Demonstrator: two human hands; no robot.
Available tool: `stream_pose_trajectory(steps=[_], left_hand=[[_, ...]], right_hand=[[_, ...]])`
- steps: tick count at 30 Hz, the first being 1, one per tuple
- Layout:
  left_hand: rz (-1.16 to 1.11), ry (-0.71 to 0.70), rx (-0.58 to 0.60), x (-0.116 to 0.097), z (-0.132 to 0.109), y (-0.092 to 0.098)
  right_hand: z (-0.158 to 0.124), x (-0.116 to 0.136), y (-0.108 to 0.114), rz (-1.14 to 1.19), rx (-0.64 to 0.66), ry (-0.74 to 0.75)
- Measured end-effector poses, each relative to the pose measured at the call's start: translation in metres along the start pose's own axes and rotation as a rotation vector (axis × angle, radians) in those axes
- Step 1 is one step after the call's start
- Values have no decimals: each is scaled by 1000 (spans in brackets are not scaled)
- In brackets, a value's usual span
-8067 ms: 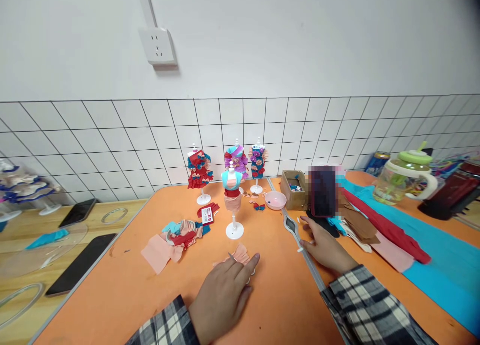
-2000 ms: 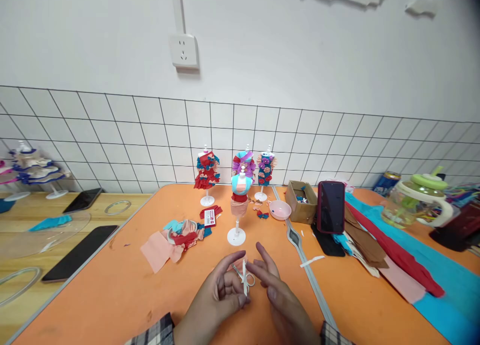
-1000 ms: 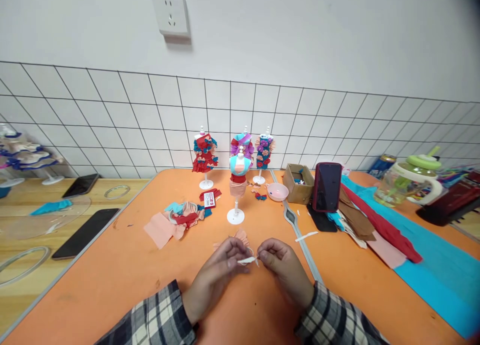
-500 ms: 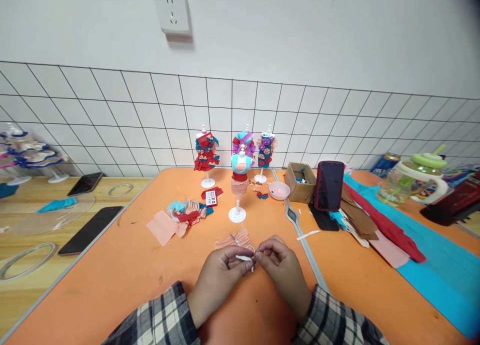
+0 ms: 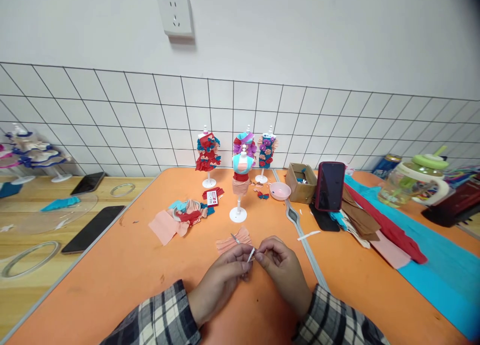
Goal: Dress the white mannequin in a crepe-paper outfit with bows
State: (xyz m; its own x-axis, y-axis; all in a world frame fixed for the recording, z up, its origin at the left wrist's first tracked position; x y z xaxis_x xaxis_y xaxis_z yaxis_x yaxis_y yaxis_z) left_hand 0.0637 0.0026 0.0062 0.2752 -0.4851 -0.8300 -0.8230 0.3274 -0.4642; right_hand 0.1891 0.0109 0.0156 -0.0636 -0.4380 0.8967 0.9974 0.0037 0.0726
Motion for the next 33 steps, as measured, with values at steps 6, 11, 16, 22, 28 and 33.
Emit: stream_pose_trajectory(steps=[6, 11, 16, 22, 28, 33], left_hand=[[3, -118, -266, -2, 4, 21], [51, -183, -272, -7, 3, 18], [-139, -187, -55, -5, 2, 1], [68, -242, -87, -10, 4, 8], [83, -203, -93, -6, 9, 11], [32, -179, 14, -3, 7, 1]], right_hand=[[-1, 4, 1, -36, -52, 28], [-4, 2, -2, -15, -74, 6], [-10, -4, -13, 109, -21, -44], [-6, 4, 1, -141, -88, 64], [-6, 4, 2, -155, -61, 86], [-6, 8, 12, -131, -96, 110]])
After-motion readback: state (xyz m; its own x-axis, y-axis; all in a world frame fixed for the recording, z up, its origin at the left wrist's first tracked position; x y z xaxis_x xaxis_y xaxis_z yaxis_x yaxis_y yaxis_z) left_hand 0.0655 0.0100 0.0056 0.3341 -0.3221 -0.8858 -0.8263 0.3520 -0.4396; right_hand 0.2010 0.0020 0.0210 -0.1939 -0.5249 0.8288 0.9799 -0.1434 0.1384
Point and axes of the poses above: each hand's wrist, its own z-axis towards the middle knuckle, its own y-axis out of the back of the hand, x = y × z, the point moved 8 cm from there along z, towards the middle knuckle, and after that the axes turned 12 degrees about y, right-handed, at the moved point
